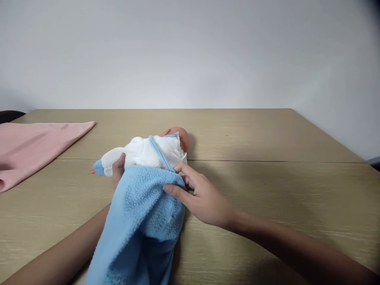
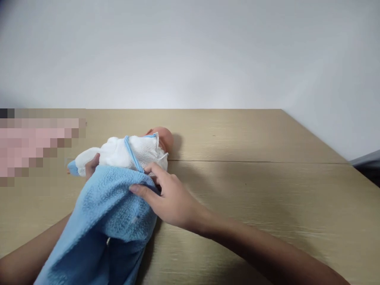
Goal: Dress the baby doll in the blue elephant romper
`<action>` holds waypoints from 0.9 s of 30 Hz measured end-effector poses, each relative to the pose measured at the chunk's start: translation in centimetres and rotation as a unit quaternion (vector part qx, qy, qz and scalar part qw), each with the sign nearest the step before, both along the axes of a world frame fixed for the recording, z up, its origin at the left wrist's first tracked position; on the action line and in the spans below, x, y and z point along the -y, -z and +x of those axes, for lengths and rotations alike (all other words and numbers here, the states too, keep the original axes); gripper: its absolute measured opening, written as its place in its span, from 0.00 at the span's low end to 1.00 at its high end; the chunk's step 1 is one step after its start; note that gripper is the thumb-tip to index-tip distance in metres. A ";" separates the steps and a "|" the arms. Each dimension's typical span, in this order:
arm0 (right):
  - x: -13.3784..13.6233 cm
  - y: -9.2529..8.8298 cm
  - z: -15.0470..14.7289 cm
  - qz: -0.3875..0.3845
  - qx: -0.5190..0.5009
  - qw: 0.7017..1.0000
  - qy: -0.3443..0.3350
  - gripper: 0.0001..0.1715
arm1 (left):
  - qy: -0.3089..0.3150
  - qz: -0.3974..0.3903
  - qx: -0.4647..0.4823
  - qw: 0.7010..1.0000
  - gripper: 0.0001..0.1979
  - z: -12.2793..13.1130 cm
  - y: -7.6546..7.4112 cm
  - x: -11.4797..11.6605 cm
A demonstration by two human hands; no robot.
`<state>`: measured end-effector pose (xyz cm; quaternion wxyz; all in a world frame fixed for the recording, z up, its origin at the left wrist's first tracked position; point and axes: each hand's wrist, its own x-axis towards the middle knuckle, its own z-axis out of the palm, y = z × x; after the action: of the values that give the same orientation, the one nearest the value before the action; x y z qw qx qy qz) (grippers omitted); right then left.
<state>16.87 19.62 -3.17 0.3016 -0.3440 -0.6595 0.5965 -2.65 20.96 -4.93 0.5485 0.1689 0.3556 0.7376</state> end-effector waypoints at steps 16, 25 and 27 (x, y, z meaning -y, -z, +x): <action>0.4 4.9 1.6 0.045 -0.014 0.994 0.103 0.15 | -0.030 0.023 0.069 0.997 0.10 0.9 0.0 0.4; -0.2 5.9 3.1 0.152 0.046 0.987 0.036 0.14 | -0.099 -0.014 -0.030 0.995 0.06 -1.6 1.7 -0.6; 0.1 6.2 3.5 0.162 0.037 0.985 0.044 0.13 | -0.089 -0.010 -0.049 0.995 0.07 -2.8 2.7 -1.2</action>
<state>20.40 19.50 -9.40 0.3543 -0.3410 -0.7428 0.4543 -5.44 22.13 -7.65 0.4642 0.1672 0.4031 0.7708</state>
